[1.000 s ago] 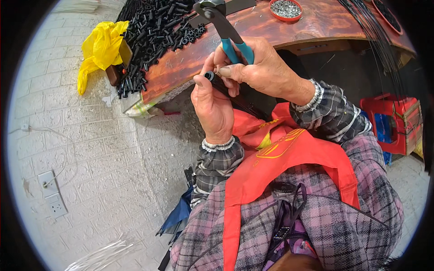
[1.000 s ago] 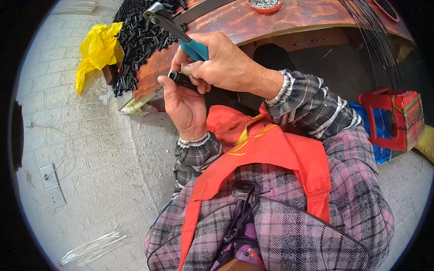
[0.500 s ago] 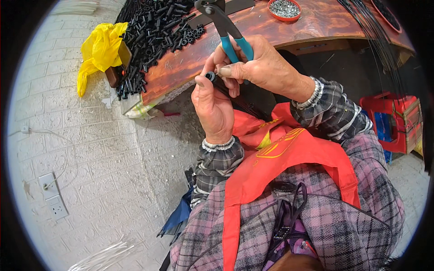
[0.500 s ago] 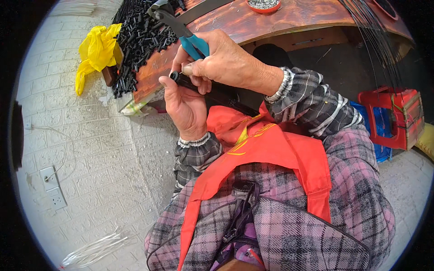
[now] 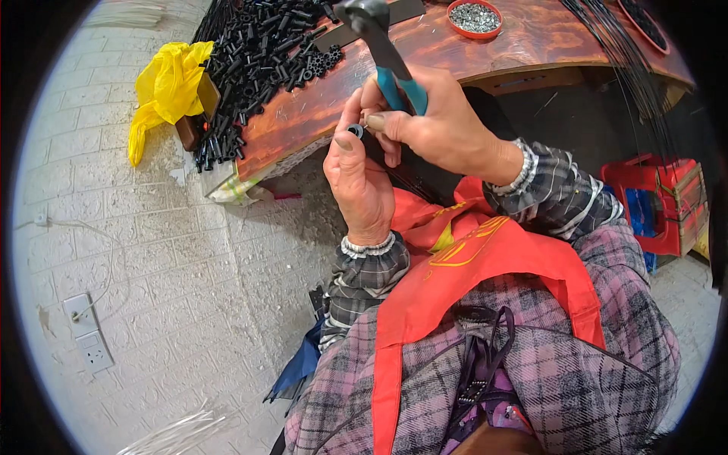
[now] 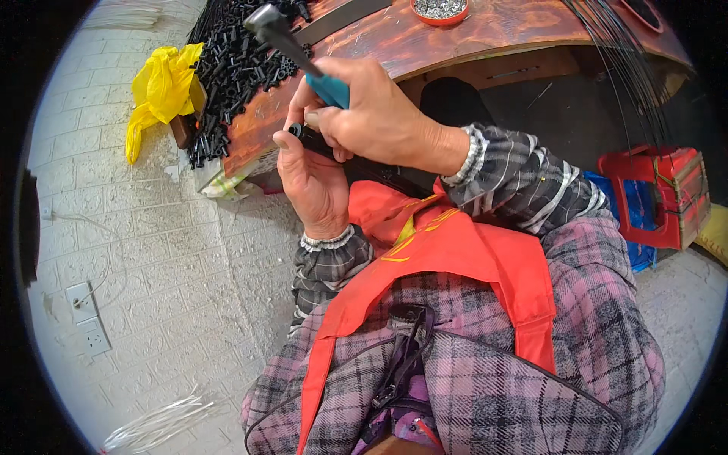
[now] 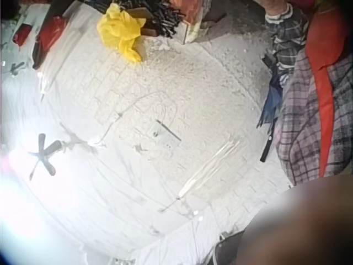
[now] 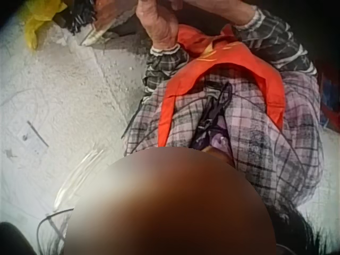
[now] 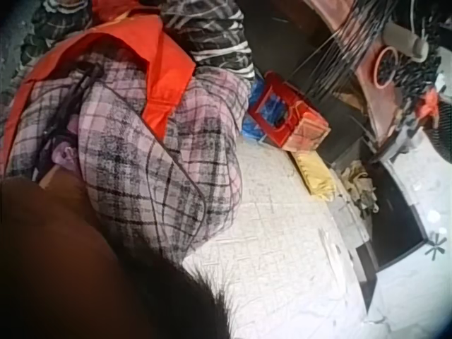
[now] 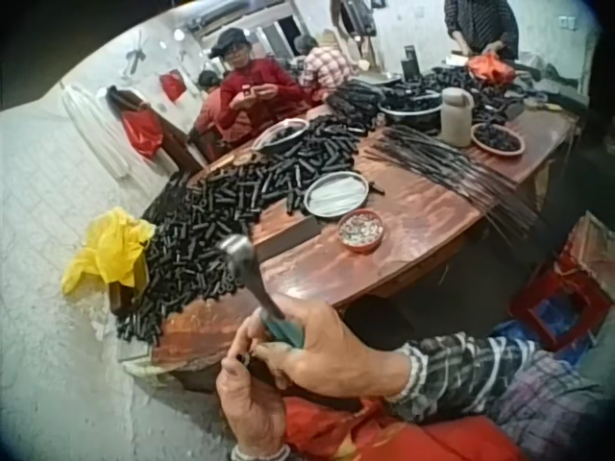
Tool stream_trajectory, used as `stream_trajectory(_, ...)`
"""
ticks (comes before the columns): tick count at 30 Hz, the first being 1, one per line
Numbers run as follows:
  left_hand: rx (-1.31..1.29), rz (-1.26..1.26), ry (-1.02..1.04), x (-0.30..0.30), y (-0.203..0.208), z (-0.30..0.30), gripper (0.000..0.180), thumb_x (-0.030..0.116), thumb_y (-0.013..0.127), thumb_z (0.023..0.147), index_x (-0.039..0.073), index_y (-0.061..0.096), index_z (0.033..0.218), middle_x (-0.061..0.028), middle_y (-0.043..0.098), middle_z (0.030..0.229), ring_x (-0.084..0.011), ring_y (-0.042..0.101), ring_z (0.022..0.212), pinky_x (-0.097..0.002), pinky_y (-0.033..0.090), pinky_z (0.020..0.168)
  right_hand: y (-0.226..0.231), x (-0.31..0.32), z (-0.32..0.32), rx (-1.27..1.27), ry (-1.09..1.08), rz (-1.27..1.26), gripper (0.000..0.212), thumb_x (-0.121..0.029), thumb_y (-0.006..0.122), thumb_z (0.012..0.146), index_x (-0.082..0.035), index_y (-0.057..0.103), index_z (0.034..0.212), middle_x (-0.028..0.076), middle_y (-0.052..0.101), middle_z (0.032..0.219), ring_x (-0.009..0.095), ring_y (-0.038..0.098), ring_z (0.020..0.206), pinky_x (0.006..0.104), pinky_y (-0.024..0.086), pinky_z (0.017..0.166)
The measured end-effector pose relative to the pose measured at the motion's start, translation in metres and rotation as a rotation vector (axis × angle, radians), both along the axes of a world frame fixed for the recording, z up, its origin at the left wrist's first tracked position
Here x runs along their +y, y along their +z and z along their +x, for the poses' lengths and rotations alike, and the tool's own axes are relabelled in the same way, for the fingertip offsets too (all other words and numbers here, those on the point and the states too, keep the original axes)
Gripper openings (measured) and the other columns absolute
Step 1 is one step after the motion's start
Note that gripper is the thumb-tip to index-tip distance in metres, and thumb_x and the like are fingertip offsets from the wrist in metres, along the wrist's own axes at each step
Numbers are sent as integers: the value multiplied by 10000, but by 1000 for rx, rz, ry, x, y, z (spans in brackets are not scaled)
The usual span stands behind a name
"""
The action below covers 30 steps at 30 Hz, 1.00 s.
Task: Bundling a set of black plastic rods or cable ties together using a small circular cap and securing them with pliers.
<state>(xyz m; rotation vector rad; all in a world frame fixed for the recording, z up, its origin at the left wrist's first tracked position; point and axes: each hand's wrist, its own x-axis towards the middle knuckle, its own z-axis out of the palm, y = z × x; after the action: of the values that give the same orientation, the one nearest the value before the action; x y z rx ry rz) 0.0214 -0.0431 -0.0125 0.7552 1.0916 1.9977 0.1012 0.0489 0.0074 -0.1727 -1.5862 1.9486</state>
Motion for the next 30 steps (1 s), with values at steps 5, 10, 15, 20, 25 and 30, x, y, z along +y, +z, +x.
stream_trajectory(5,24,49,33,-4,4,-1,596,393,481,847,-66,368,1209,-35,524,993,-61,425,648,-182,330,533,-11,-7,-8,126,-381,518,116,52,504,760,4,503,866,18,515,678,84,520,509,211,428,455)
stream_trajectory(10,64,37,-18,-6,7,-8,601,403,477,843,-73,384,1198,-32,523,770,-64,398,556,-193,315,482,-1,-11,-8,113,-251,374,101,46,507,773,7,505,866,34,526,675,78,533,509,210,436,453)
stream_trajectory(15,-141,2,-4,-21,-3,-19,592,427,414,858,-64,401,1188,-22,538,784,-58,374,511,-201,285,439,4,-16,-14,-64,122,37,59,23,535,770,14,516,825,31,549,703,95,557,530,215,450,468)
stream_trajectory(20,-138,29,-102,-31,-5,-35,625,511,311,862,-27,469,1137,6,458,599,-63,303,433,-204,239,401,16,-11,-16,-237,22,451,175,-170,554,793,-7,589,843,63,538,576,152,514,520,272,388,492)
stream_trajectory(25,-191,-11,3,-42,-9,-47,659,548,271,861,-34,543,1005,15,325,427,-73,259,387,-219,220,384,5,-6,0,-469,-166,1030,218,-195,640,706,-6,553,771,181,510,617,354,470,570,383,366,507)
stream_trajectory(30,-163,-208,134,-38,-27,-43,728,627,332,802,-51,585,887,27,364,459,-63,288,400,-208,218,393,-19,-4,-1,-678,-157,1365,181,-95,631,646,-10,506,746,151,539,636,341,537,640,415,394,544)
